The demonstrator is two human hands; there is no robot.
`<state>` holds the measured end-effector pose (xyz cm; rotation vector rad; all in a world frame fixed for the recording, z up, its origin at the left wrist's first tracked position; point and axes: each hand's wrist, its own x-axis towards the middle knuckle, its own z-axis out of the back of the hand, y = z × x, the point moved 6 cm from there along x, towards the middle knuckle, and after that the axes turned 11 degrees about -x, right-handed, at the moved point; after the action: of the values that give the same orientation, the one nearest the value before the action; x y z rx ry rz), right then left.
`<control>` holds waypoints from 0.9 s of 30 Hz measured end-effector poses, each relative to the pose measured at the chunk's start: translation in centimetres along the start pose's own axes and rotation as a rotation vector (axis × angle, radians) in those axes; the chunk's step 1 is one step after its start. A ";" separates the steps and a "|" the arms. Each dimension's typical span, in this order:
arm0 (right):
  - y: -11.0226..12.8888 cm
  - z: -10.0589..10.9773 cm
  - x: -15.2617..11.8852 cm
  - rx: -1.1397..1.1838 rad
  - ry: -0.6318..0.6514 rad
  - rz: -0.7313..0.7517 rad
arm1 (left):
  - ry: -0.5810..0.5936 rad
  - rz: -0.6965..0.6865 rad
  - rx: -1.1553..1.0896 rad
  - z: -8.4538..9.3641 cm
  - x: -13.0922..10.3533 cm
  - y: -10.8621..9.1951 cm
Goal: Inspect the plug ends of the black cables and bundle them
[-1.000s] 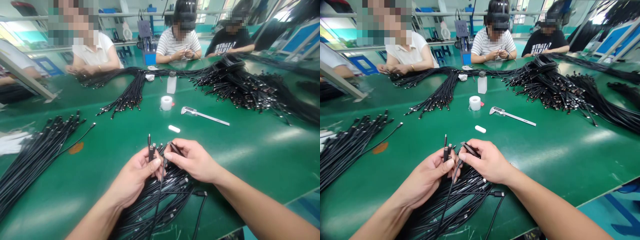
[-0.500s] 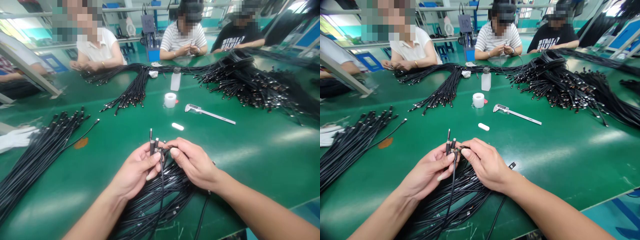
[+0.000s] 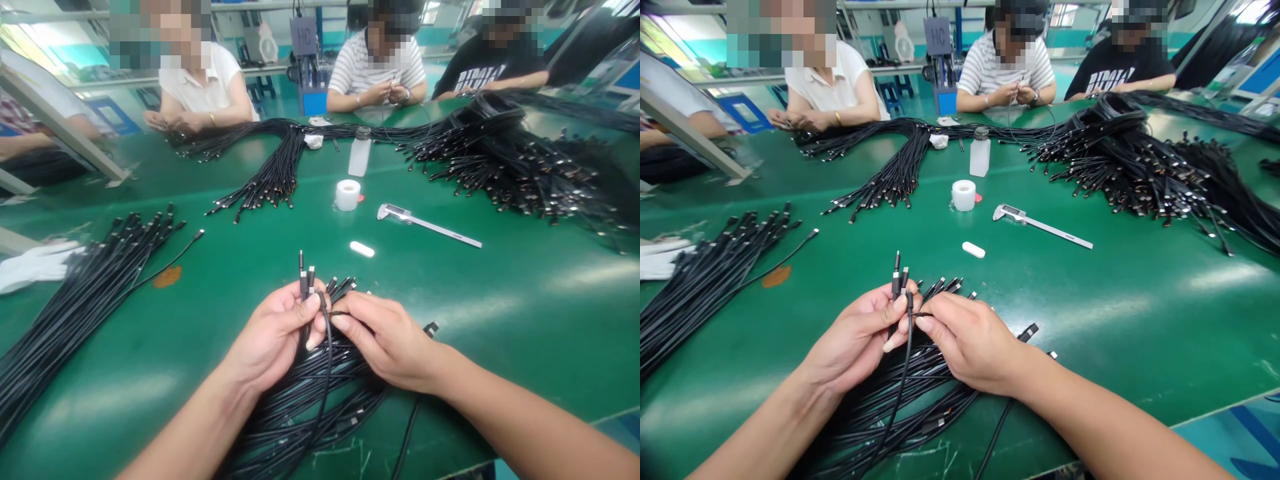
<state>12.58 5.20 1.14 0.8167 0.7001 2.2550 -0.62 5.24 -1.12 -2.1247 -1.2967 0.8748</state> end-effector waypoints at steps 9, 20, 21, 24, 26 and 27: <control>0.1 0.2 0.0 0.008 0.002 0.008 | 0.021 0.011 -0.009 -0.2 0.0 0.1; 0.1 0.1 0.0 0.001 0.003 0.030 | 0.018 0.021 0.002 -0.2 0.0 0.2; 0.1 0.1 0.1 -0.004 0.001 0.034 | 0.018 0.023 0.002 -0.1 0.0 0.2; 0.1 0.1 0.0 -0.028 -0.011 0.050 | 0.019 0.025 0.000 -0.1 0.0 0.3; 0.2 0.1 -0.1 -0.042 -0.024 0.059 | 0.017 0.018 0.001 0.0 0.0 0.3; 0.2 0.1 -0.1 -0.046 -0.027 0.062 | 0.017 0.015 0.004 0.0 0.0 0.3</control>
<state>12.70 5.01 1.31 0.8558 0.6154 2.3018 -0.49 5.11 -1.33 -2.1369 -1.2707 0.8638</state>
